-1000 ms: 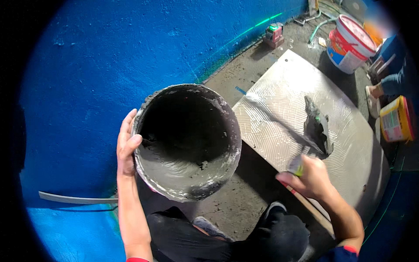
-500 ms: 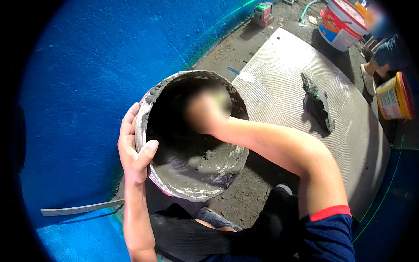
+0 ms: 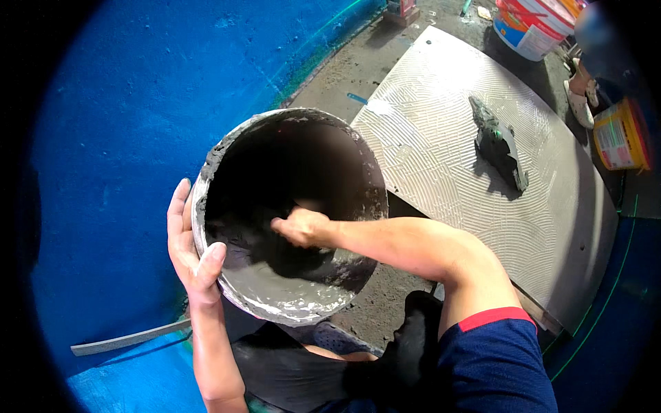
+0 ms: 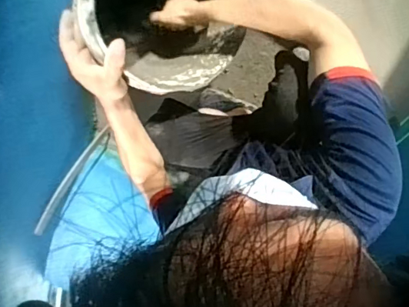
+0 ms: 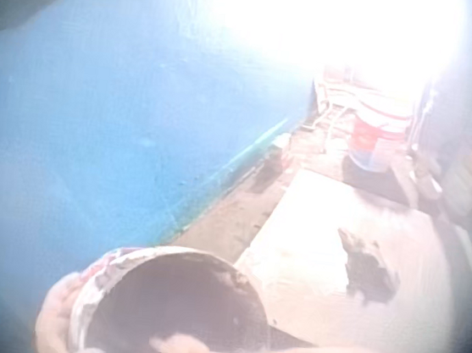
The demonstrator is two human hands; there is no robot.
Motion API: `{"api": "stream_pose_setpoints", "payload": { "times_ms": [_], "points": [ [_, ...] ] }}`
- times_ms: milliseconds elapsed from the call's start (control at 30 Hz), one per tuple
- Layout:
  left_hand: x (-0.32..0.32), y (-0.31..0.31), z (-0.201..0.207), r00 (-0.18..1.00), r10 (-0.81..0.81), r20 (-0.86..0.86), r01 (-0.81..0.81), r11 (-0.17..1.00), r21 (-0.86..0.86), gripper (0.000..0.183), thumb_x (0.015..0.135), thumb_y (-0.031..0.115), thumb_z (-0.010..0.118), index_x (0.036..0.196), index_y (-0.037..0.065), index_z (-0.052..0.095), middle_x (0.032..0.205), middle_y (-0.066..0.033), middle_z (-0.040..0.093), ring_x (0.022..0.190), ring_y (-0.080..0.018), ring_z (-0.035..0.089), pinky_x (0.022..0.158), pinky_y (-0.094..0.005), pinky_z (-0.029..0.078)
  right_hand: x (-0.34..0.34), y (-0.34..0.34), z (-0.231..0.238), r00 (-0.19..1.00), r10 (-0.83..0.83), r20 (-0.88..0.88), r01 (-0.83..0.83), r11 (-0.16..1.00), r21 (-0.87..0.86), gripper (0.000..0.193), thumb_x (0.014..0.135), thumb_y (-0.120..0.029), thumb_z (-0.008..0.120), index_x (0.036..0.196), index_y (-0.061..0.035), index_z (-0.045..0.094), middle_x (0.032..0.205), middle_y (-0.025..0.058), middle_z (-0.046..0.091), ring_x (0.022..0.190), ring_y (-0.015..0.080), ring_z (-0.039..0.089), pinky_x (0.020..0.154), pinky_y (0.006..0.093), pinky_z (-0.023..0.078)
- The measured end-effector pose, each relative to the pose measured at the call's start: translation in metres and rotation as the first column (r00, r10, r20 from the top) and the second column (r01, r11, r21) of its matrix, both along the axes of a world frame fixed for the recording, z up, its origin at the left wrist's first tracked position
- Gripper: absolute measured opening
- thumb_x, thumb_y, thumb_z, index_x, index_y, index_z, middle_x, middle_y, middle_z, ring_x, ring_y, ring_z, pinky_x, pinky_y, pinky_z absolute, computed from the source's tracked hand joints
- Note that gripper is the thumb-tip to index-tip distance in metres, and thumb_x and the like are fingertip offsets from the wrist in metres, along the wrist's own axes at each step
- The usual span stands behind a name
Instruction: The person scoops gray adhesive from a bucket using a trowel and spreads it onto a large tile placed on the floor. They continue to apply and smooth the adhesive across the tile surface.
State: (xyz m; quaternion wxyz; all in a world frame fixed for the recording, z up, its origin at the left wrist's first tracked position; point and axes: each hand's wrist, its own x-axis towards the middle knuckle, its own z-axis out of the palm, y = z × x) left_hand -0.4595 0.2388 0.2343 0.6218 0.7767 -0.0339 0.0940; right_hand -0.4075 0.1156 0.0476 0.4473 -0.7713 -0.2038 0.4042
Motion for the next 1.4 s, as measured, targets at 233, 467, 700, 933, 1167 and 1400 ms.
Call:
{"api": "stream_pose_setpoints", "payload": {
  "times_ms": [233, 467, 700, 933, 1167, 1400],
  "points": [
    [-0.002, -0.002, 0.000, 1.000, 0.015, -0.015, -0.015, 0.998, -0.068, 0.108, 0.069, 0.035, 0.079, 0.150, -0.007, 0.021, 0.143, -0.0241, 0.045, 0.132, -0.0290, 0.047, 0.111, -0.0389, 0.035, -0.006, -0.016, 0.038, 0.994, -0.111, -0.015, 0.111, 0.993, -0.030, 0.045, 0.087, -0.039, 0.051, 0.073, 0.0014, 0.064, 0.070, 0.0244, 0.064, 0.072, 0.0402, 0.065, 0.071, 0.0473, 0.052],
    [-0.004, 0.003, 0.000, 0.999, 0.030, -0.031, -0.032, 0.996, -0.084, 0.111, 0.068, 0.036, 0.081, 0.150, -0.006, 0.020, 0.145, -0.0239, 0.044, 0.132, -0.0302, 0.047, 0.111, -0.0406, 0.036, -0.007, -0.049, 0.074, 0.990, -0.136, 0.028, 0.137, 0.988, -0.077, 0.049, 0.084, -0.042, 0.054, 0.079, 0.0042, 0.069, 0.074, 0.0262, 0.065, 0.074, 0.0415, 0.066, 0.074, 0.0461, 0.053],
    [0.000, -0.003, 0.011, 0.997, 0.059, -0.041, -0.063, 0.993, -0.103, 0.107, 0.071, 0.038, 0.080, 0.150, -0.004, 0.022, 0.141, -0.0214, 0.048, 0.129, -0.0285, 0.048, 0.109, -0.0393, 0.037, -0.005, -0.117, 0.114, 0.989, -0.116, 0.086, 0.120, 0.992, -0.044, 0.047, 0.085, -0.042, 0.057, 0.096, 0.0008, 0.072, 0.077, 0.0179, 0.070, 0.075, 0.0281, 0.069, 0.075, 0.0388, 0.055],
    [0.001, 0.021, 0.010, 0.987, 0.158, -0.041, -0.162, 0.979, -0.122, 0.093, 0.082, 0.046, 0.071, 0.150, -0.002, 0.028, 0.142, -0.0206, 0.047, 0.129, -0.0280, 0.049, 0.110, -0.0391, 0.036, -0.032, -0.251, 0.166, 0.955, -0.296, -0.001, 0.296, 0.955, 0.028, 0.042, 0.090, -0.039, 0.057, 0.091, 0.0015, 0.066, 0.069, 0.0086, 0.062, 0.062, 0.0150, 0.057, 0.060, 0.0320, 0.047],
    [0.006, 0.022, 0.006, 0.986, 0.161, -0.033, -0.163, 0.980, -0.112, 0.083, 0.087, 0.044, 0.065, 0.149, 0.001, 0.030, 0.144, -0.0197, 0.048, 0.130, -0.0277, 0.049, 0.114, -0.0400, 0.035, -0.060, -0.388, 0.131, 0.442, -0.169, 0.881, 0.679, 0.705, -0.206, 0.038, 0.084, -0.034, 0.073, 0.079, 0.0005, 0.058, 0.068, 0.0182, 0.059, 0.062, 0.0382, 0.059, 0.059, 0.0450, 0.048],
    [-0.008, 0.023, 0.021, 0.982, 0.183, -0.052, -0.184, 0.983, -0.002, 0.096, 0.072, 0.044, 0.075, 0.147, -0.001, 0.036, 0.142, -0.0209, 0.048, 0.132, -0.0305, 0.047, 0.113, -0.0395, 0.031, -0.085, -0.423, 0.064, 0.764, -0.305, 0.569, 0.639, 0.487, -0.595, 0.056, 0.086, -0.052, 0.066, 0.085, 0.0041, 0.068, 0.078, 0.0311, 0.064, 0.077, 0.0450, 0.066, 0.073, 0.0485, 0.051]
  ]
}}
